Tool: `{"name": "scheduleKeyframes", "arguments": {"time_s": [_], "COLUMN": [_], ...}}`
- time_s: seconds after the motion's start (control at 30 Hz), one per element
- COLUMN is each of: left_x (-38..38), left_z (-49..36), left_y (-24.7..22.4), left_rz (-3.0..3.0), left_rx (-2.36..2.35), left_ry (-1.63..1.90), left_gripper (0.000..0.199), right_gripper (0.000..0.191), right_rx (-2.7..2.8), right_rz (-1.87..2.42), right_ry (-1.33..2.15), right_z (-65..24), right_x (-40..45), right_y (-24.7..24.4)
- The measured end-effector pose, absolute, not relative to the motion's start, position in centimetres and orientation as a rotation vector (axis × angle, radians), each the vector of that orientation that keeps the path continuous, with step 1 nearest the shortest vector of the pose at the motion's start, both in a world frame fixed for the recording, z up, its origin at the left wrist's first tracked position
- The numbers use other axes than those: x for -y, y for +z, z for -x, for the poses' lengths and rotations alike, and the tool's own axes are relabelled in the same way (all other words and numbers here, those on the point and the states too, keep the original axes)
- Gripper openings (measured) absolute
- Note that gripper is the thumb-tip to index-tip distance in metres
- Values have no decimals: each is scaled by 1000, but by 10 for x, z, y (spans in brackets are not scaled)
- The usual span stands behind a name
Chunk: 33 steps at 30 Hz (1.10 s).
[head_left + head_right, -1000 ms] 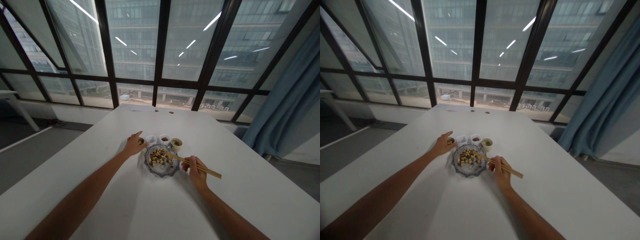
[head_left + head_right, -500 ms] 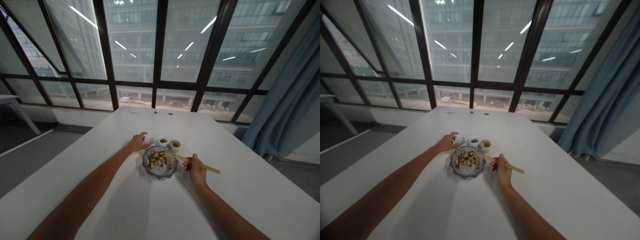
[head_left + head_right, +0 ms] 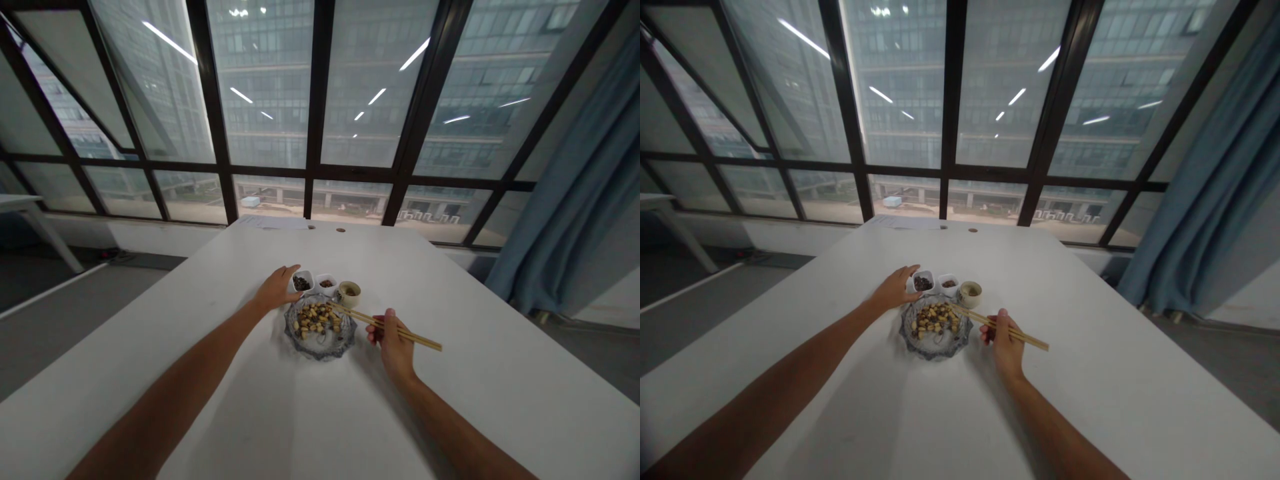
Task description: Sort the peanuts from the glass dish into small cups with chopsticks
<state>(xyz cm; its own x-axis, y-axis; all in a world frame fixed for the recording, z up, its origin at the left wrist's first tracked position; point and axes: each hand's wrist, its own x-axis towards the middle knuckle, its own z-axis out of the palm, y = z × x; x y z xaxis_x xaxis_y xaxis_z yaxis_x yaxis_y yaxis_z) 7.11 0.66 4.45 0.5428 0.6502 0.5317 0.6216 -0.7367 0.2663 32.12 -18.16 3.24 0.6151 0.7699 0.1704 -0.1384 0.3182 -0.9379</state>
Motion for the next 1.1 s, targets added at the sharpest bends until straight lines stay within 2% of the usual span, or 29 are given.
{"name": "scheduleKeyframes", "arguments": {"time_s": [0.5,0.67,0.87,0.97,1.1], "left_x": [-4,-6,-9,-6,4], "left_z": [-80,-81,-85,-88,-83], "left_y": [47,45,47,51,54], "left_rz": [-2525,-2556,-2605,-2648,-2710], "left_rx": [-1247,-1268,-1309,-1314,-1342], "left_ry": [856,820,740,682,732], "left_gripper": [68,64,57,52,55], "right_gripper": [44,42,50,56,59], "right_rx": [1664,1692,1595,1590,1811], "right_rz": [1188,1242,1270,1313,1417], "right_ry": [90,135,284,384,424], "right_z": [-298,-293,-304,-317,-326], "right_x": [115,119,136,149,169], "right_y": [61,73,85,100,130]}}
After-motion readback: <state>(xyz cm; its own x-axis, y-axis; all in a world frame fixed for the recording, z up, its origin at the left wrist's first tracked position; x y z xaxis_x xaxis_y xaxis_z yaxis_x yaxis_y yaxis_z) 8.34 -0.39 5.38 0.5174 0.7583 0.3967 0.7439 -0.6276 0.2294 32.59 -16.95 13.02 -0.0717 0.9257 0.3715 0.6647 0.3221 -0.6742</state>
